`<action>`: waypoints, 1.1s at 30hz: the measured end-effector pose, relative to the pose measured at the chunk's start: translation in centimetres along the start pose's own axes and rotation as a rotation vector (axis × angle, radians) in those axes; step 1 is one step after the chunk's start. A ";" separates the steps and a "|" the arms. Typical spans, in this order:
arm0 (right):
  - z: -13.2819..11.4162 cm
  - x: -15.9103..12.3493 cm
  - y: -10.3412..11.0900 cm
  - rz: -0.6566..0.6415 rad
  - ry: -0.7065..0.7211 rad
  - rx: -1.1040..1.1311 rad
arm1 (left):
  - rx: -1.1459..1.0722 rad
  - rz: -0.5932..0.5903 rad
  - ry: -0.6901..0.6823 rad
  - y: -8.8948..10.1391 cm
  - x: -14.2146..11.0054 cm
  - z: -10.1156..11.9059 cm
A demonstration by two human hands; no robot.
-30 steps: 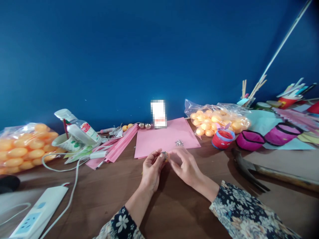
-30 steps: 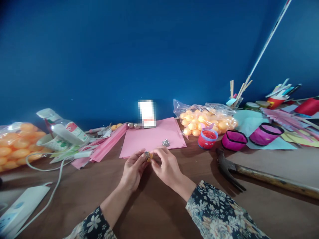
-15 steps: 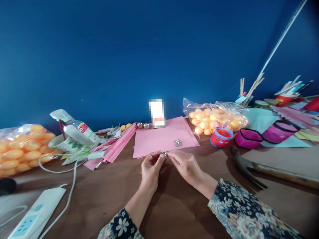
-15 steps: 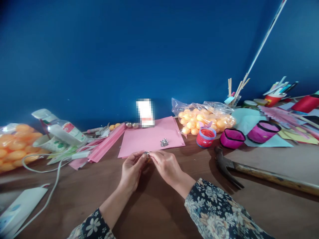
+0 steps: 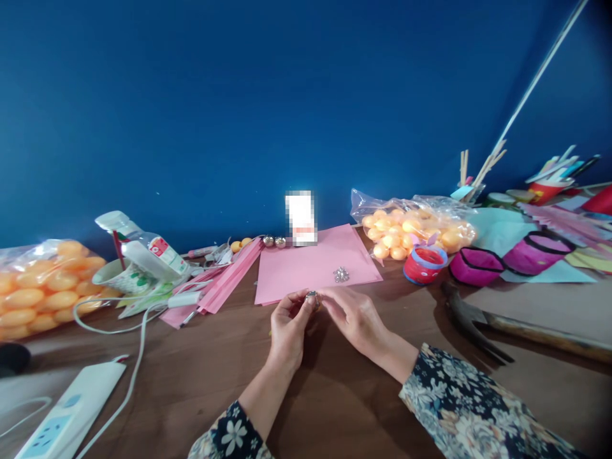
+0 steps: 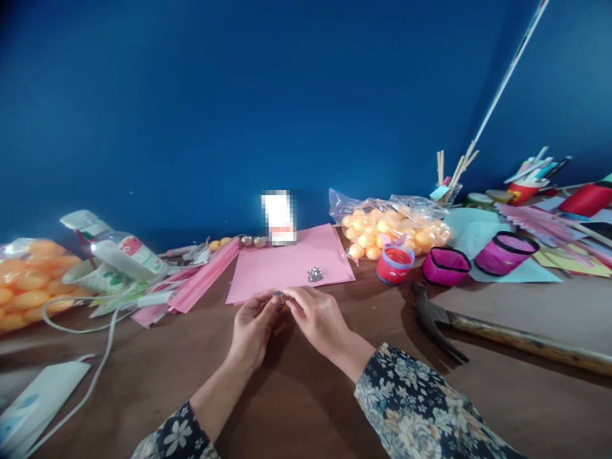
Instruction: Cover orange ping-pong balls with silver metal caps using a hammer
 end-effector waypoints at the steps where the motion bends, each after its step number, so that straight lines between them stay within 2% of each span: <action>1: 0.0 0.0 0.0 0.003 0.011 0.001 | 0.002 0.001 -0.003 0.0 0.0 0.0; 9: -0.3 0.3 0.2 -0.092 0.102 -0.147 | -0.016 -0.009 0.011 0.5 0.1 -0.6; 12: -0.4 0.2 0.1 -0.099 0.090 -0.105 | -0.039 0.017 0.032 0.3 -0.1 -0.3; 18: -0.1 -0.1 0.2 0.007 -0.106 0.141 | -0.061 0.026 0.047 -0.5 -0.4 0.4; 27: 0.2 0.4 -0.4 -0.057 -0.338 0.442 | -0.025 -0.023 0.030 -0.1 -0.2 -0.1; 33: 0.6 0.6 -0.5 -0.049 -0.404 0.570 | -0.013 -0.078 0.035 -0.3 -0.4 0.0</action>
Point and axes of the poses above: each hand's wrist, its own x-axis towards the middle knuckle, its own y-axis out of the back of the hand, z = x × y, the point moved 3 cm from there along x, towards the middle knuckle, and after that the axes turned 8 degrees about -x, right-handed, at the moved point
